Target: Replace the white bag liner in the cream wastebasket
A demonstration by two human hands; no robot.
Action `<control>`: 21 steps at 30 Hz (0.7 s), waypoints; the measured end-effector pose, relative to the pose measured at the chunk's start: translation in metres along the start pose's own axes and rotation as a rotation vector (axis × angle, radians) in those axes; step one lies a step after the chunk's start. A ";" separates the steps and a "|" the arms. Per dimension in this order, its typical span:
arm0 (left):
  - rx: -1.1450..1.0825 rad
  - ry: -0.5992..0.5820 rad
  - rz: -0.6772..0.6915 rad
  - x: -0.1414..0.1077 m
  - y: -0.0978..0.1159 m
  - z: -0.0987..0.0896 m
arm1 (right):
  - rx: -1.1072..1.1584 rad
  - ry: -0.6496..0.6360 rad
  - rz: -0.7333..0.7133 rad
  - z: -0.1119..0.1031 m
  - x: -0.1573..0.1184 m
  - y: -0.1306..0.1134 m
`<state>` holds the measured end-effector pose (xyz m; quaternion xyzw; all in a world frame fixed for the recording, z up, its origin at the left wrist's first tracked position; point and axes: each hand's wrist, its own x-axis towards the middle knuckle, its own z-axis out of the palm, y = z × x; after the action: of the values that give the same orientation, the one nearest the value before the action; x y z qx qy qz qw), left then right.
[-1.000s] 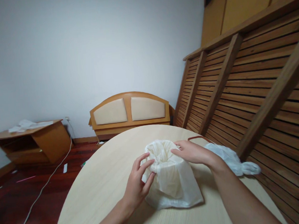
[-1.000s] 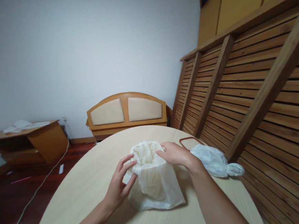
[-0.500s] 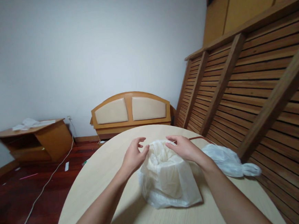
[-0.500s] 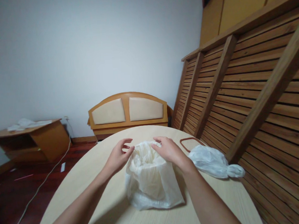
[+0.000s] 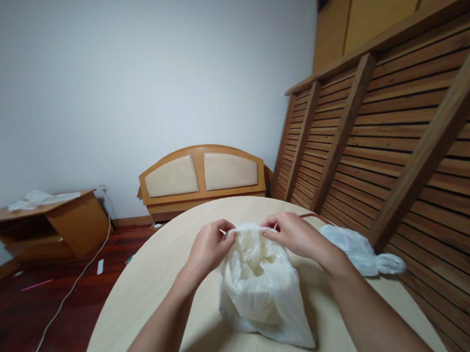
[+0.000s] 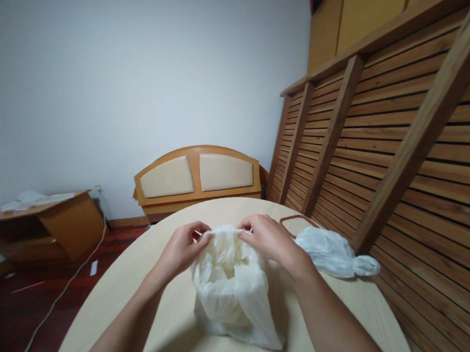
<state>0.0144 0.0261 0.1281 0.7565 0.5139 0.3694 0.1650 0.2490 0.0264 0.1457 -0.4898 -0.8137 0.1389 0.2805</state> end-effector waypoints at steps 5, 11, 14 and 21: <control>0.040 0.009 0.009 -0.004 0.008 -0.002 | -0.191 0.014 0.117 -0.004 -0.011 -0.004; 0.062 -0.007 0.056 -0.009 0.018 0.001 | -0.197 0.030 -0.032 -0.007 -0.018 -0.023; 0.084 -0.017 0.057 -0.010 0.019 0.002 | -0.255 -0.047 0.003 -0.010 -0.017 -0.029; 0.208 -0.065 0.014 -0.011 0.021 -0.003 | -0.386 -0.183 0.184 -0.020 -0.020 -0.028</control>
<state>0.0234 0.0071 0.1391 0.7847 0.5384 0.2907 0.0994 0.2477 -0.0056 0.1691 -0.5918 -0.7991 0.0496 0.0931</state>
